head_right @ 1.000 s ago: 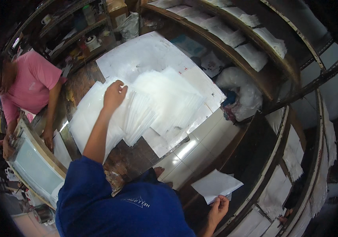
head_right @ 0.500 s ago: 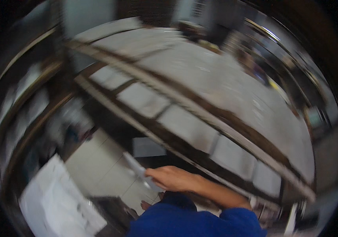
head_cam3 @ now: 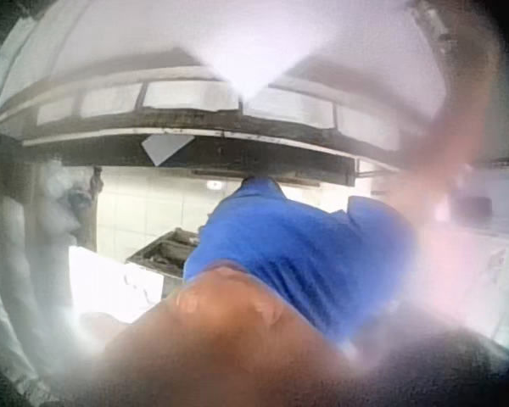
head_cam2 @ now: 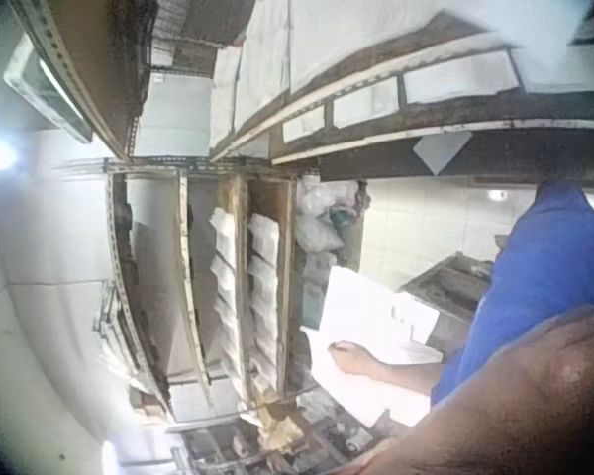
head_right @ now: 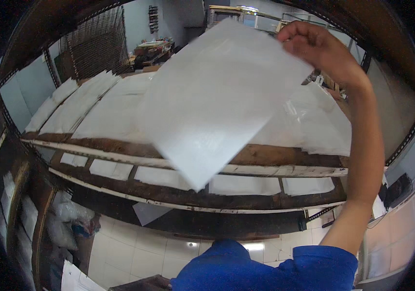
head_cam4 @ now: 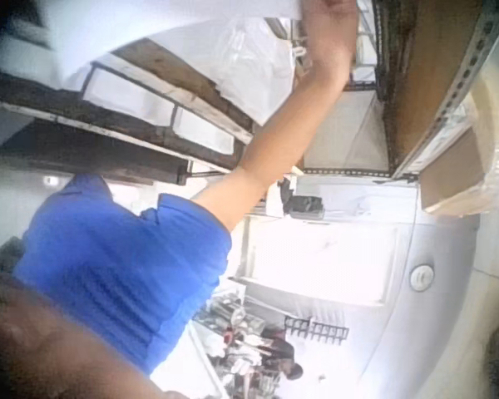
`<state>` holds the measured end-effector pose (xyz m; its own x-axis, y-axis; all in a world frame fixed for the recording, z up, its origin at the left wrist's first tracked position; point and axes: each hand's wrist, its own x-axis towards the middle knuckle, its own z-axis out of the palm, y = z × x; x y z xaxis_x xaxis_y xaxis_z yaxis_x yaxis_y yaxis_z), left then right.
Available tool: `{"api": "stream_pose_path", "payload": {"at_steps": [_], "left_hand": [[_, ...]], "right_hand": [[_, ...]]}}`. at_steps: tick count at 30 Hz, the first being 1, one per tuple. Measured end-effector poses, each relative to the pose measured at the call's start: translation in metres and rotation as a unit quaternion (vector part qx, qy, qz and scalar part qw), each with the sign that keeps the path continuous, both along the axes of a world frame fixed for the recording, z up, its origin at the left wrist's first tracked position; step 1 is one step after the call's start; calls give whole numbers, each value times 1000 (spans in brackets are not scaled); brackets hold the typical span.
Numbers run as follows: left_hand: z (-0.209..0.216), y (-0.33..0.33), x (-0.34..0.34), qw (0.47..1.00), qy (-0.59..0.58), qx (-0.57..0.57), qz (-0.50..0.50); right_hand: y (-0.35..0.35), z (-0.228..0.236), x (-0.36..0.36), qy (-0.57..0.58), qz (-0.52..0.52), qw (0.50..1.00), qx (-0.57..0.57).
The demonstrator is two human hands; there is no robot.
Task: The person repeatedly picks up white padded envelopes from a table, briefly inspects them, and places them onto a nearby metal shelf. Another person in a pink shirt is visible working at a separate table in the background.
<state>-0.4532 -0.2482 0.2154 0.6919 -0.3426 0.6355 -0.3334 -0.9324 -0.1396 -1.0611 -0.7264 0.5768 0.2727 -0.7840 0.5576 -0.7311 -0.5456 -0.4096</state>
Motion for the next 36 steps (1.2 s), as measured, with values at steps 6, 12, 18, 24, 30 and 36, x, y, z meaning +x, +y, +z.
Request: {"api": "stream_pose_path", "payload": {"at_steps": [6, 12, 18, 24, 30, 36], "left_hand": [[18, -146, -98, 950, 137, -140, -244], [33, -200, -174, 910, 298, -173, -230], [48, -219, -240, 891, 311, -210, -255], [46, -220, -265, 875, 324, -248, -260], [34, -220, -272, 875, 292, -246, -297], [25, -198, -270, 846, 268, -317, -336]], "right_hand": [[-89, 13, -164, -66, -123, 987, 75], [-154, -37, -294, -74, -234, 958, 151], [-177, -79, -322, 99, -303, 931, 180], [-188, -88, -328, 177, -318, 920, 143], [-197, -75, -338, 299, -349, 877, 136], [-182, -28, -210, 263, -78, 961, -28]]}}
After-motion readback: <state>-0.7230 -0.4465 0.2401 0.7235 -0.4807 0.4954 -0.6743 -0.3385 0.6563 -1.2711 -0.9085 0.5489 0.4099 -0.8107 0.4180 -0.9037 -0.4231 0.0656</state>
